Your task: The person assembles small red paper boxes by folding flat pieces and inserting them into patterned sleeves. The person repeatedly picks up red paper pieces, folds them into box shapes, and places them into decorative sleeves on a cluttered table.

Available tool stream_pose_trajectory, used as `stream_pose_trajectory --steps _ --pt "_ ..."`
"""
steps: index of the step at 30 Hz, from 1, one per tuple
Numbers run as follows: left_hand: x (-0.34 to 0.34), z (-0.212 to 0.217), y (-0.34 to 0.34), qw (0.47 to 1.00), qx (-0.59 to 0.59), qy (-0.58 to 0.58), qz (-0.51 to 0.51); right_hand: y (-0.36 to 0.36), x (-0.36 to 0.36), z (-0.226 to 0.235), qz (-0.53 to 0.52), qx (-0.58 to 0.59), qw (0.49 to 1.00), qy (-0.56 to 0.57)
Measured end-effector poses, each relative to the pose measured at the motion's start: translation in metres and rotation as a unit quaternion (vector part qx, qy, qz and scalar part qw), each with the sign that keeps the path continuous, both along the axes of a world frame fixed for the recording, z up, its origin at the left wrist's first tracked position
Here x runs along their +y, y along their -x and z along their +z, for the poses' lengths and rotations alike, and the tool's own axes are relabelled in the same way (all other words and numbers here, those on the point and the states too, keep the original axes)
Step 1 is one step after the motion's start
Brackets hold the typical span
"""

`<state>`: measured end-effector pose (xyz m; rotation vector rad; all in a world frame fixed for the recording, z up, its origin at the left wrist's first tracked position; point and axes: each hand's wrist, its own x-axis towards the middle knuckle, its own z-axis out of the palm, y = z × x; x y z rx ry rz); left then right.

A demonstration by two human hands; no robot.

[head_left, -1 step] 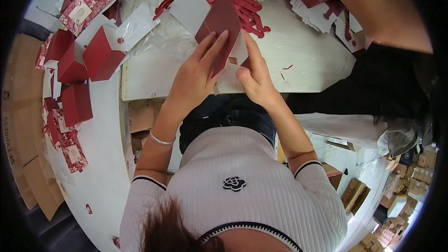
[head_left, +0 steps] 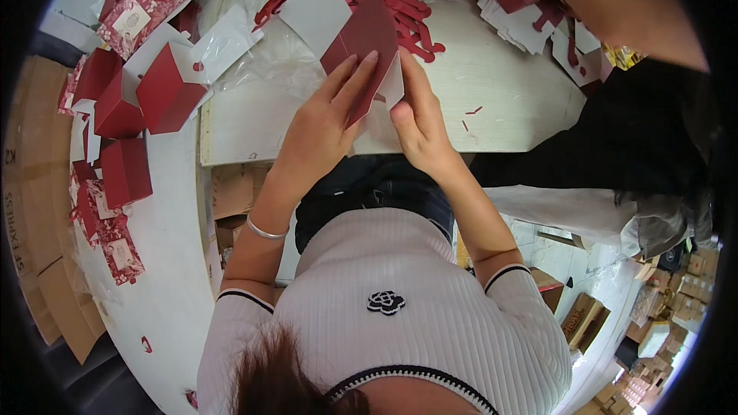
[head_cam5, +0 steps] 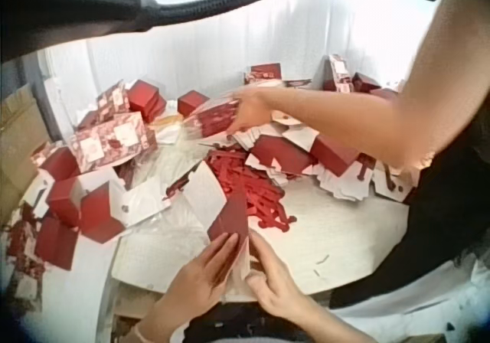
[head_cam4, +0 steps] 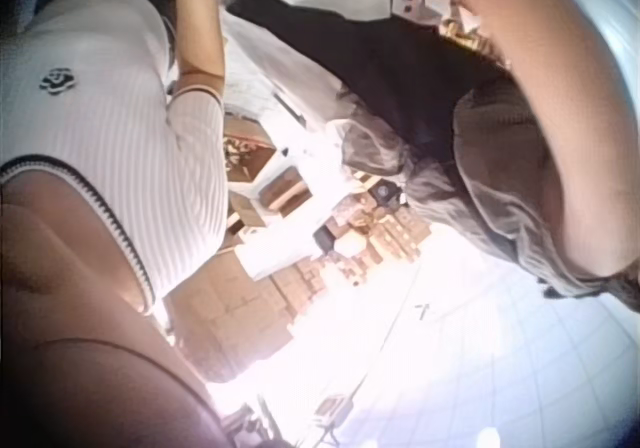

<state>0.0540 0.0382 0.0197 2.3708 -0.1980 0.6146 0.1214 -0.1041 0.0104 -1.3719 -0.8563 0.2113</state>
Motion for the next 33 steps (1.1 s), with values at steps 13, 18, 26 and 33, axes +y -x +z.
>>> stream_pose_trajectory --steps 13,18,26,33 --pt "-0.014 0.033 0.006 0.987 -0.114 -0.04 0.104 -0.001 0.002 0.013 -0.075 -0.251 0.965 -0.031" --pt "-0.01 0.041 0.011 0.984 -0.119 -0.058 0.121 -0.005 -0.002 0.016 -0.141 -0.243 0.96 -0.021" --pt "0.001 0.047 0.011 0.992 -0.114 0.029 0.054 -0.022 -0.026 0.04 -0.139 -0.466 0.864 0.13" --pt "0.002 0.044 0.01 0.993 -0.091 -0.013 0.068 -0.012 -0.021 0.047 -0.078 -0.339 0.923 0.161"
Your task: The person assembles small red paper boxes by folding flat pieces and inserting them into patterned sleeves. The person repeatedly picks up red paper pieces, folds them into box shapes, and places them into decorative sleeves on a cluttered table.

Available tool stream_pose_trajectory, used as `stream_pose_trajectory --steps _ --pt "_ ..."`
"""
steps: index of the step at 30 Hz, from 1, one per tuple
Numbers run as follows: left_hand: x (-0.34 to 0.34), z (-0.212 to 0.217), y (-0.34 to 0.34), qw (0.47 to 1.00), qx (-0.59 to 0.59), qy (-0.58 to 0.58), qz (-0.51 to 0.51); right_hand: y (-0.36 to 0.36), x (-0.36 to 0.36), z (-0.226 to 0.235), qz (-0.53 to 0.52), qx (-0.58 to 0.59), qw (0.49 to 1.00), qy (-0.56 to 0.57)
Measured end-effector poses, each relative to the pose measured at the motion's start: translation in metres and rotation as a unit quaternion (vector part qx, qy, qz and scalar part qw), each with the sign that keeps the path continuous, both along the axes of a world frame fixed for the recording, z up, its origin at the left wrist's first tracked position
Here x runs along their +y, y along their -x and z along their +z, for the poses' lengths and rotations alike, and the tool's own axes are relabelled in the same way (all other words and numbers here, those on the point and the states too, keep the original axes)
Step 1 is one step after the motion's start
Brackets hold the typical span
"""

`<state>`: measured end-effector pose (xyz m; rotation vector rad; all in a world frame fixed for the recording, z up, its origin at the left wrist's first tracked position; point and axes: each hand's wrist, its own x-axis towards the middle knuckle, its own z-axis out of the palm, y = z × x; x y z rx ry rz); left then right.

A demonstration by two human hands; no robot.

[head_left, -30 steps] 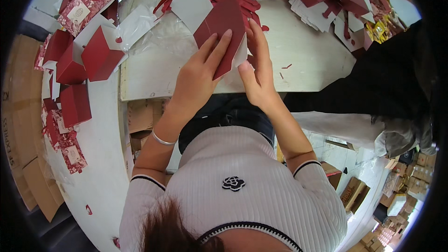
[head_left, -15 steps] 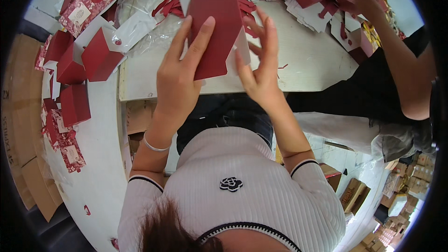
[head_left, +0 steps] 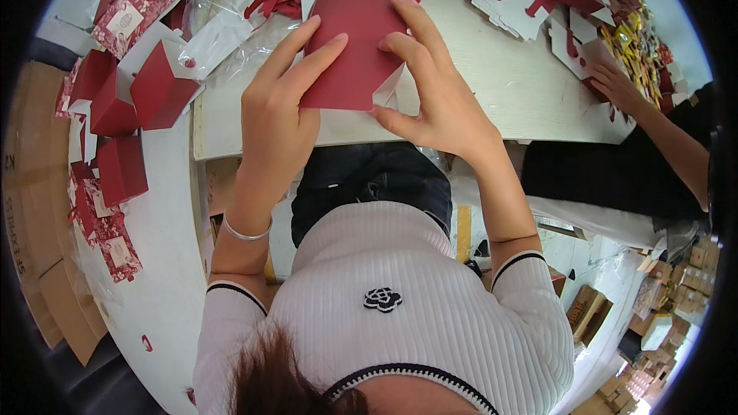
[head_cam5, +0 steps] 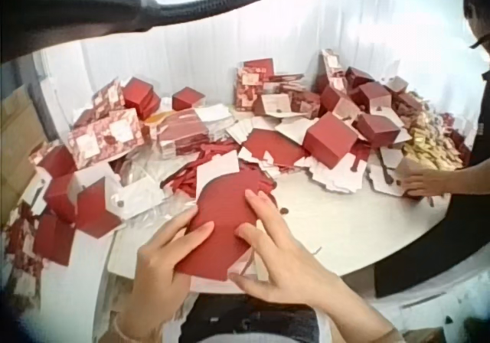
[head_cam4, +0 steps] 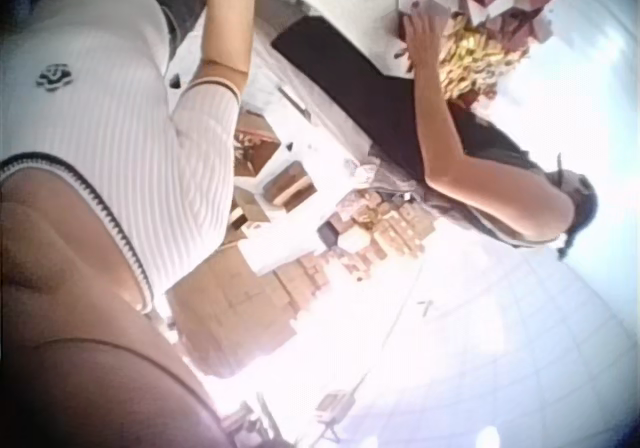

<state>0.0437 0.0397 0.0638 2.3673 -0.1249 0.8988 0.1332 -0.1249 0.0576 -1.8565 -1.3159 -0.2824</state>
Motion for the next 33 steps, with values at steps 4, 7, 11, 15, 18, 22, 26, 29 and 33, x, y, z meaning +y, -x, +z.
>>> stream_pose_trajectory --steps 4,7,11,15,18,22,26,29,33 --pt "0.009 -0.006 -0.01 1.0 -0.001 0.012 -0.023 -0.002 0.005 -0.013 -0.048 -0.048 0.998 0.01" --pt "-0.001 -0.008 -0.008 0.96 0.102 0.236 -0.106 -0.009 0.005 -0.013 -0.082 -0.014 0.994 -0.07" --pt "0.014 -0.012 -0.001 0.953 0.061 0.184 -0.235 -0.048 0.001 0.005 -0.114 -0.096 0.973 -0.177" --pt "0.026 -0.016 -0.005 0.993 -0.009 0.046 -0.109 -0.052 -0.003 0.031 -0.039 0.063 0.976 -0.206" --pt "0.031 -0.002 -0.018 0.989 -0.099 -0.07 -0.088 -0.043 0.002 0.035 0.021 0.059 0.973 -0.221" --pt "0.024 0.002 -0.033 0.975 -0.113 0.11 -0.155 -0.016 0.011 0.04 0.03 0.128 0.97 -0.203" --pt "0.016 0.009 -0.031 0.967 -0.111 0.163 -0.159 -0.008 0.008 0.036 0.122 0.237 0.955 -0.13" --pt "0.016 0.015 -0.027 0.978 -0.098 0.125 -0.139 -0.023 0.003 0.036 0.225 0.351 0.894 -0.162" --pt "0.001 0.027 -0.023 0.902 -0.009 0.384 -0.196 -0.03 0.012 0.031 0.287 0.332 0.852 -0.285"
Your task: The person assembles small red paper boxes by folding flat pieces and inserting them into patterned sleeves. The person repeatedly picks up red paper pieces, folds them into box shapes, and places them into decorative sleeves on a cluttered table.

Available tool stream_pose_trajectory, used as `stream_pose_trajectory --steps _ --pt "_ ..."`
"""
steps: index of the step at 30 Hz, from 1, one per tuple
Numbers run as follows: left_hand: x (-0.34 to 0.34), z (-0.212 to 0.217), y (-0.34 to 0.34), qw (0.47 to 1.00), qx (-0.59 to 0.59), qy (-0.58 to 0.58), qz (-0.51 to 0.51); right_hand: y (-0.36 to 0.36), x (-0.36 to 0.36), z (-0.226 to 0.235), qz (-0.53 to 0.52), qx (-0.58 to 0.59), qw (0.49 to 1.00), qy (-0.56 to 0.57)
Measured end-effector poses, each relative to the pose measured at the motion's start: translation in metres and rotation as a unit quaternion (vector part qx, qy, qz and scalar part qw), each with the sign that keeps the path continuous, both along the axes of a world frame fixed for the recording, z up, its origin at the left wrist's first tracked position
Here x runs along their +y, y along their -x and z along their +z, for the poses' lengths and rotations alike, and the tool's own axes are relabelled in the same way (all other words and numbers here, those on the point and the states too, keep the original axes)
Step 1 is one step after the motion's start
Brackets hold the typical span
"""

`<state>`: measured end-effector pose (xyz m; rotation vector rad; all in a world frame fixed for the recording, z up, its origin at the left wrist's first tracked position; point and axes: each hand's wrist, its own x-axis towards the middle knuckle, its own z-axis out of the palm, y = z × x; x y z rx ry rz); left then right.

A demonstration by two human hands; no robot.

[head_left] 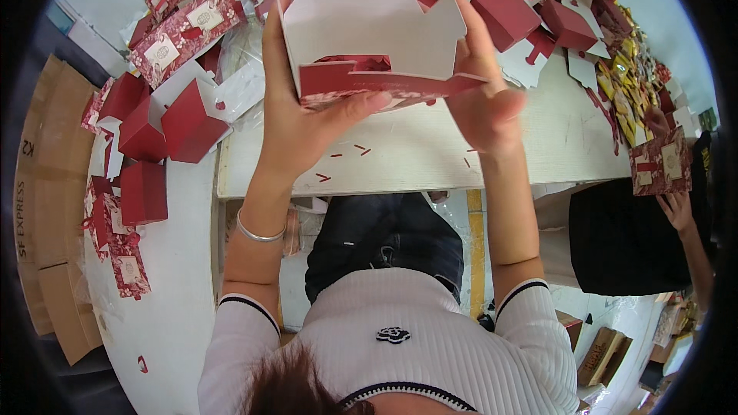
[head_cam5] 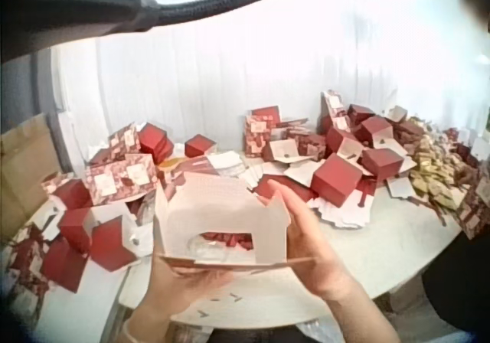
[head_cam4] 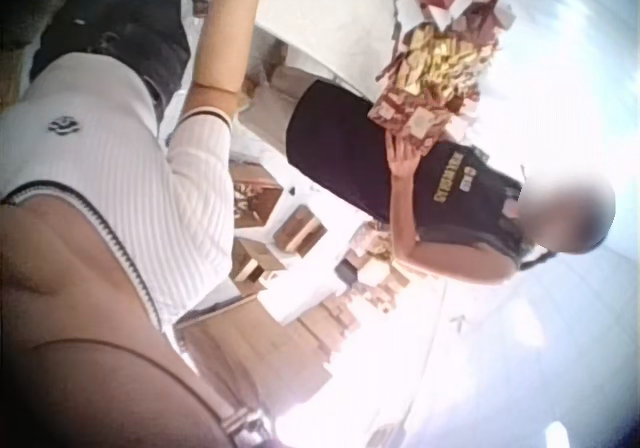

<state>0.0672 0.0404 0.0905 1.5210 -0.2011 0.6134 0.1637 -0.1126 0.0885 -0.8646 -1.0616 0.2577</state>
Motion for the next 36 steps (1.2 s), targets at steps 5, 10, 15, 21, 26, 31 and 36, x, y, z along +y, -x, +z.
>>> stream_pose_trajectory --steps 5,10,15,21,26,31,36 --pt "0.009 -0.001 -0.007 0.996 -0.084 0.038 -0.008 0.015 0.018 0.015 -0.116 -0.032 0.993 -0.006" --pt "-0.006 0.013 0.004 0.993 -0.081 -0.027 0.085 0.015 0.022 0.008 -0.194 -0.119 0.973 -0.051" --pt "-0.023 -0.044 0.008 0.981 -0.139 -0.045 0.128 0.023 0.008 -0.027 -0.217 -0.115 0.969 0.024" --pt "-0.034 -0.082 0.011 0.992 -0.036 0.094 0.075 0.035 0.005 -0.07 -0.242 -0.024 0.967 0.079" --pt "-0.027 -0.091 0.007 0.997 -0.054 0.063 0.002 0.033 0.001 -0.076 -0.24 0.058 0.964 0.101" --pt "-0.014 -0.085 0.013 0.937 -0.047 0.281 -0.205 0.037 0.0 -0.085 -0.253 0.058 0.964 0.063" --pt "-0.016 -0.077 0.011 0.993 0.004 0.101 -0.059 0.033 0.001 -0.091 -0.217 -0.007 0.975 0.039"
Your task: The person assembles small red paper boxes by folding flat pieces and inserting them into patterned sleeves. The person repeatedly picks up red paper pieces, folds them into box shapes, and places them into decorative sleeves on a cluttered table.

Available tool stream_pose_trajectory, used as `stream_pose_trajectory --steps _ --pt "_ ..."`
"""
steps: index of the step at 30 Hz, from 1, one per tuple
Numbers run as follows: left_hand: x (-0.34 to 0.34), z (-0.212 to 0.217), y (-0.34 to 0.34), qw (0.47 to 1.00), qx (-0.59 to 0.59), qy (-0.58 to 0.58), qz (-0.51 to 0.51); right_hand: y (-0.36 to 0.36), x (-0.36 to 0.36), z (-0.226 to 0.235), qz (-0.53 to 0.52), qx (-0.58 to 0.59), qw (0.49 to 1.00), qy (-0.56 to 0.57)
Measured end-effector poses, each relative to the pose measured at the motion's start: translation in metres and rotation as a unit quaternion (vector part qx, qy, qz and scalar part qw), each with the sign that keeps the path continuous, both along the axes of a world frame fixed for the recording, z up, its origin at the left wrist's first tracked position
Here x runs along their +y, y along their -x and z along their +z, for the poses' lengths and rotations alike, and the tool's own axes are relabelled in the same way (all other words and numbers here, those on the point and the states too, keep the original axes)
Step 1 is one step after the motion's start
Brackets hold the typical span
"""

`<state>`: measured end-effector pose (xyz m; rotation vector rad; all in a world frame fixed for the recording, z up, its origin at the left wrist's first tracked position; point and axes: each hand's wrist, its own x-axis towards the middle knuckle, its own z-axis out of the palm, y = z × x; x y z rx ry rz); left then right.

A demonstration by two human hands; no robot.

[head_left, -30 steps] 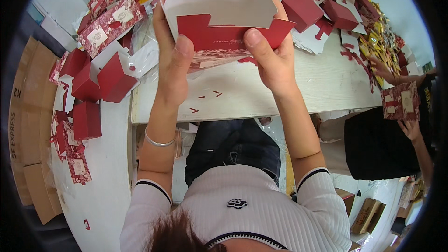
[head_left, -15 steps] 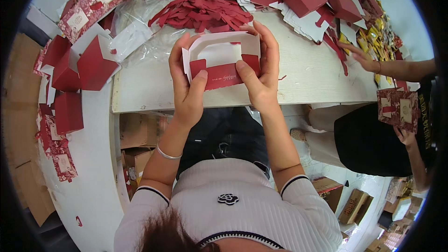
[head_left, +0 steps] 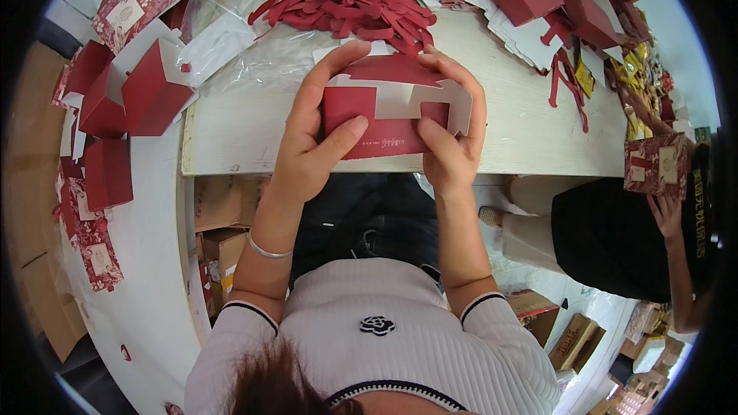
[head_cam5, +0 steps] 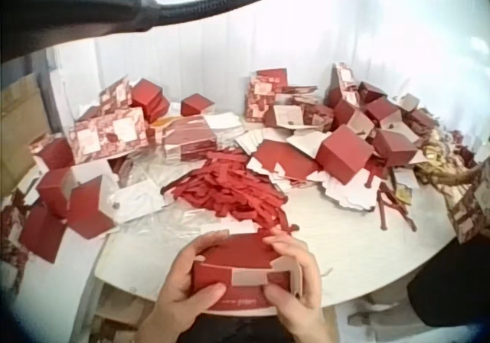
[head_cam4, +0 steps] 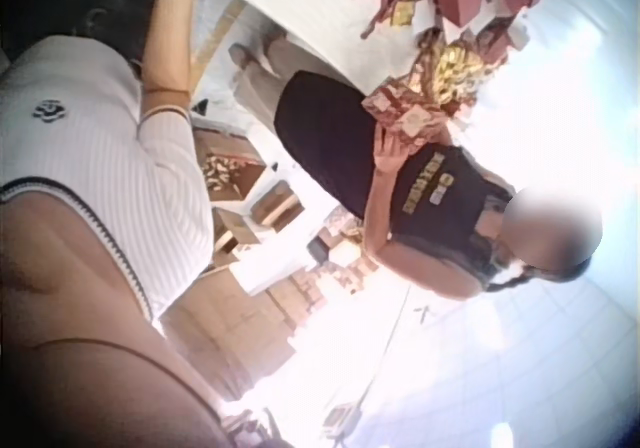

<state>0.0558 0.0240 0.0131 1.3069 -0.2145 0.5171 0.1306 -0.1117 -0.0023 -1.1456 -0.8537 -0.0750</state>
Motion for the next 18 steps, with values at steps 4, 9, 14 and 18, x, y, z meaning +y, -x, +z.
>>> stream_pose_trajectory --steps 4,9,14,18 --pt "0.002 0.004 -0.001 0.998 0.022 0.052 0.019 -0.007 -0.004 -0.001 0.124 0.032 0.99 -0.055" --pt "-0.003 -0.004 -0.003 0.995 -0.001 0.057 0.076 -0.003 -0.001 0.006 0.07 0.047 0.996 -0.001" --pt "0.009 -0.013 -0.005 0.992 -0.061 -0.084 0.07 -0.007 0.004 0.0 0.003 0.003 1.0 -0.027" --pt "0.013 -0.01 -0.005 0.986 -0.079 -0.142 0.047 -0.006 0.006 -0.003 -0.006 0.054 0.996 -0.077"
